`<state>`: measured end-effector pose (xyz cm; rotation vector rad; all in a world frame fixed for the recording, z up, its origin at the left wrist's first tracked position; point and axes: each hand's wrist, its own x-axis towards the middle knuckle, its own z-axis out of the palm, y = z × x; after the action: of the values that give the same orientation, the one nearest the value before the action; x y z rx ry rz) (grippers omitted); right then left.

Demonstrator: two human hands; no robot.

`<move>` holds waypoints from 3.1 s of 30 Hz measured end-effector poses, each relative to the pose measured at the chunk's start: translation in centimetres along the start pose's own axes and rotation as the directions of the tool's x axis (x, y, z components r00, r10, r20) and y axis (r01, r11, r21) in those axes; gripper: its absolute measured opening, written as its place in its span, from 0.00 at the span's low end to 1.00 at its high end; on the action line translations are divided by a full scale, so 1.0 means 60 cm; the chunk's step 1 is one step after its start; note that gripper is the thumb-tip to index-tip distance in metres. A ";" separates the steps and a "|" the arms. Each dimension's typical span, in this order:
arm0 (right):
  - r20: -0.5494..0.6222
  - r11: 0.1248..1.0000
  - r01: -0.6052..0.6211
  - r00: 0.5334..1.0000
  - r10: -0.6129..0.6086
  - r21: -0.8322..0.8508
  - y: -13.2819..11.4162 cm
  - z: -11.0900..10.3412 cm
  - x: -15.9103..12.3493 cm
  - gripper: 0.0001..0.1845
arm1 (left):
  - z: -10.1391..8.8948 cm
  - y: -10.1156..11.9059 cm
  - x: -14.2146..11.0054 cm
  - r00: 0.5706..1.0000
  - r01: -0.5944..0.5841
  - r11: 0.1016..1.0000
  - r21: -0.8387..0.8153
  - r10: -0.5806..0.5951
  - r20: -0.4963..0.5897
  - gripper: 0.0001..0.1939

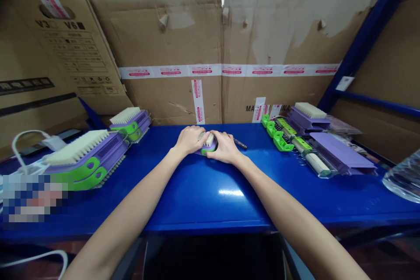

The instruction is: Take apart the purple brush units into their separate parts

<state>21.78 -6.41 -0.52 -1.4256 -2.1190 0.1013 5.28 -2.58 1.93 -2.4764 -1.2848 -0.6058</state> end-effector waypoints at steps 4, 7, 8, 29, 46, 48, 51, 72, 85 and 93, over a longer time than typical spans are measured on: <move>0.036 0.998 -0.018 0.999 0.016 0.063 -0.009 -0.011 -0.001 0.39 | -0.008 -0.007 0.000 1.000 0.002 1.000 -0.005 -0.001 0.029 0.26; 0.074 0.992 -0.030 0.997 0.021 0.123 -0.009 -0.020 0.000 0.39 | -0.012 -0.009 0.001 0.999 0.005 1.000 -0.020 -0.004 0.043 0.26; 0.087 0.992 -0.033 0.996 0.022 0.123 -0.009 -0.022 0.001 0.38 | -0.012 -0.008 0.002 0.999 0.010 1.000 -0.024 -0.009 0.047 0.26; 0.092 0.998 0.005 0.996 -0.010 0.056 -0.005 -0.028 -0.003 0.40 | -0.014 -0.003 0.005 0.996 0.073 0.997 -0.027 -0.072 0.060 0.22; 0.027 0.987 -0.063 0.997 0.068 -0.149 0.037 -0.035 -0.003 0.40 | -0.007 -0.041 0.000 0.966 0.255 0.961 0.110 -0.257 0.006 0.23; 0.030 0.984 -0.071 0.997 0.077 -0.161 0.035 -0.034 -0.003 0.41 | -0.009 -0.040 0.000 0.964 0.263 0.957 0.119 -0.267 0.013 0.23; 0.038 0.984 -0.085 0.995 0.092 -0.159 0.029 -0.029 -0.003 0.41 | -0.010 -0.038 0.000 0.962 0.267 0.956 0.124 -0.271 0.018 0.23; -0.073 0.874 -0.343 0.938 0.340 -0.344 0.041 -0.053 -0.001 0.25 | -0.011 -0.037 0.000 0.963 0.259 0.959 0.119 -0.265 0.042 0.24; 0.060 0.843 -0.356 0.909 0.413 -0.403 0.053 -0.053 -0.003 0.22 | -0.010 -0.040 0.000 0.958 0.280 0.954 0.109 -0.284 0.026 0.25; -0.003 0.845 -0.372 0.916 0.402 -0.384 0.051 -0.052 -0.003 0.23 | -0.009 -0.046 -0.003 0.938 0.345 0.934 0.093 -0.346 -0.002 0.25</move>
<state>25.90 -6.05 0.90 -2.1034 -1.9473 -0.1066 2.78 -1.42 2.48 -2.1988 -1.7319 -0.5922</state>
